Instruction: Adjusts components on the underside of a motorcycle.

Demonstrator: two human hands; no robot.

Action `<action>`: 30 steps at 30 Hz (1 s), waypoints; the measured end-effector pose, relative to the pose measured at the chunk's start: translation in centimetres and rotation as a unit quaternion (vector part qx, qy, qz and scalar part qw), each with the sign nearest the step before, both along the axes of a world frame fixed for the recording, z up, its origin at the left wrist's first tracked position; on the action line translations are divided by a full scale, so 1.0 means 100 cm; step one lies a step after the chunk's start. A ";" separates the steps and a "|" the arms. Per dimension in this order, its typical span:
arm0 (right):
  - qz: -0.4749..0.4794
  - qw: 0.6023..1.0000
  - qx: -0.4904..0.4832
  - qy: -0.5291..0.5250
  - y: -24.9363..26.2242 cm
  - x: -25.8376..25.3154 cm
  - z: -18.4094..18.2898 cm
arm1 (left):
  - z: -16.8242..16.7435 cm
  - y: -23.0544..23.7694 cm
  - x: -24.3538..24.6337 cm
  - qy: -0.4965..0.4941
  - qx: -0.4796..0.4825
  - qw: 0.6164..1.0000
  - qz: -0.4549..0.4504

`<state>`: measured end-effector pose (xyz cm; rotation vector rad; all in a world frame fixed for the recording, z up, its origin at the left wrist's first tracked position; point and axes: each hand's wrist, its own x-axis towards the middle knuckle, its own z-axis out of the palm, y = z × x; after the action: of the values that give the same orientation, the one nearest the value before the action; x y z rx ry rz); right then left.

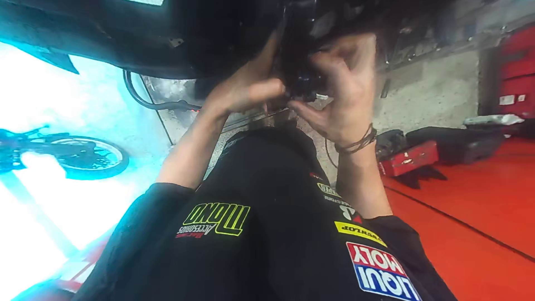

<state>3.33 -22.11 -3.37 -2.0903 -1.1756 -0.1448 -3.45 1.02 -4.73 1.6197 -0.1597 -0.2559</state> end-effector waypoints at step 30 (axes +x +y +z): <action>0.029 0.976 0.126 -0.173 -0.003 0.029 -0.021 | 0.004 0.006 0.003 0.041 -0.063 0.997 -0.021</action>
<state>6.23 -22.37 -5.49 -1.8493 -1.3410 -0.6204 -3.19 1.67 -4.32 1.4802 -0.1441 -0.3390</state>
